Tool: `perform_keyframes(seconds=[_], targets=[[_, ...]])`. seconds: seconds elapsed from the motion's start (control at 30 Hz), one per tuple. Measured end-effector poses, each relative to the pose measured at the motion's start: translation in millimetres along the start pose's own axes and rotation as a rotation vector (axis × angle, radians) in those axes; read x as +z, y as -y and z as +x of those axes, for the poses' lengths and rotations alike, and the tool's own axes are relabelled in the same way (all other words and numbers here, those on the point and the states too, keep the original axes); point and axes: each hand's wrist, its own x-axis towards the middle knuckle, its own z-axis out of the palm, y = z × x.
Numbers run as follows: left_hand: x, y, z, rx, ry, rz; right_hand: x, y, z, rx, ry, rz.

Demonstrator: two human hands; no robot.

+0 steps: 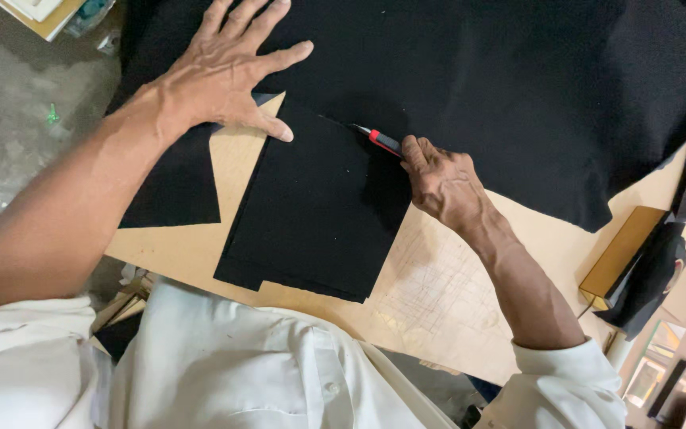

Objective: The person uses a utility knife to cut a large piece of black fabric into smaller rectangular pieces on a workbench. They repeatedly align the fabric, cut along straight lines, and stack the cut pieces. A second person is visible working nearby on a separate task.

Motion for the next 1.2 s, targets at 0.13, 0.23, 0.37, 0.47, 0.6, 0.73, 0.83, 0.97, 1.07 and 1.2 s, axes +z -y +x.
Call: perform_keyframes(seconds=[0.13,0.23,0.37,0.47,0.6,0.73,0.83,0.97,1.07,1.2], targets=[[-2,-3,2,-0.016,0.02,-0.012,-2,-9,-20,-0.037,-0.068,-0.049],[-2,-5,4,-0.027,0.038,-0.008,-3,-17,-36,0.006,-0.011,-0.062],[0,-7,4,-0.032,0.059,-0.023,-1,-27,-55,0.023,0.015,-0.111],[3,-6,4,-0.006,0.047,-0.01,0,-36,-68,0.022,0.006,-0.116],[6,-3,3,0.021,0.052,0.013,-1,-44,-92,0.039,0.025,-0.147],[11,-3,2,0.013,0.038,-0.066,0,-54,-113,0.062,0.041,-0.16],[13,-1,1,0.063,-0.004,-0.1,-1,-58,-124,0.072,0.061,-0.186],[17,2,0,0.016,0.036,-0.042,-7,-58,-140,0.126,0.086,-0.171],[19,-3,-1,-0.001,0.034,-0.01,-3,-58,-149,0.134,0.076,-0.193],[5,-17,-2,0.048,0.0,0.003,6,-41,-177,0.211,0.048,-0.232]])
